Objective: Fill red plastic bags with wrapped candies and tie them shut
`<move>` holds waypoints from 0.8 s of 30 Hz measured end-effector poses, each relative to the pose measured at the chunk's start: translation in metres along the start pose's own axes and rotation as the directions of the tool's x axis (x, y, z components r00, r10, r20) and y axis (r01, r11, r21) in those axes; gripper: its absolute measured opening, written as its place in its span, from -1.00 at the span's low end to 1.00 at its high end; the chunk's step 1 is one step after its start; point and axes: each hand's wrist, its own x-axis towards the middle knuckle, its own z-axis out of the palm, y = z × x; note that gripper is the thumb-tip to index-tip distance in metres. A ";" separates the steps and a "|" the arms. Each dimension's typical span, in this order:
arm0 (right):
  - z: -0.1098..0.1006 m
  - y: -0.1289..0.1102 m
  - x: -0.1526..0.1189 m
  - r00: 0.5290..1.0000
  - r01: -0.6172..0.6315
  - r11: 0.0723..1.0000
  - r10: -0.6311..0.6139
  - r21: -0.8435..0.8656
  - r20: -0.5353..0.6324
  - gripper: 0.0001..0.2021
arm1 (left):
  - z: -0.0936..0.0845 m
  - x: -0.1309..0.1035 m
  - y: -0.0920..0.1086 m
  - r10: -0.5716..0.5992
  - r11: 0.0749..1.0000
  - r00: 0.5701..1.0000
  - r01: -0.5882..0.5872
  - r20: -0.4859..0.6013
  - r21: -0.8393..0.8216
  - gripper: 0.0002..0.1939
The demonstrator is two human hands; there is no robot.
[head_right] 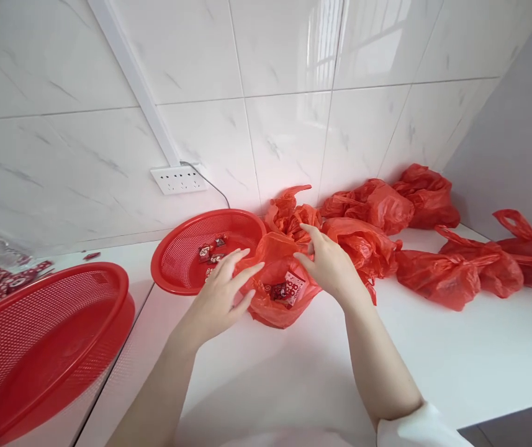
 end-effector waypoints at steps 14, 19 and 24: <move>-0.011 0.023 0.006 0.962 -0.006 0.972 0.070 -0.235 0.263 -0.85 | 0.002 0.006 -0.021 -0.259 0.964 0.956 0.246 -0.139 -0.101 -0.85; -0.023 0.011 0.002 0.998 -0.018 0.987 0.028 0.161 -0.063 -0.84 | -0.032 0.002 -0.031 -0.519 0.547 0.848 0.239 -0.102 -0.802 -0.80; -0.022 0.004 0.000 0.989 0.087 0.923 -0.036 0.374 -0.142 -0.77 | -0.044 0.000 -0.042 -0.572 0.110 0.820 0.121 0.037 -0.986 -0.79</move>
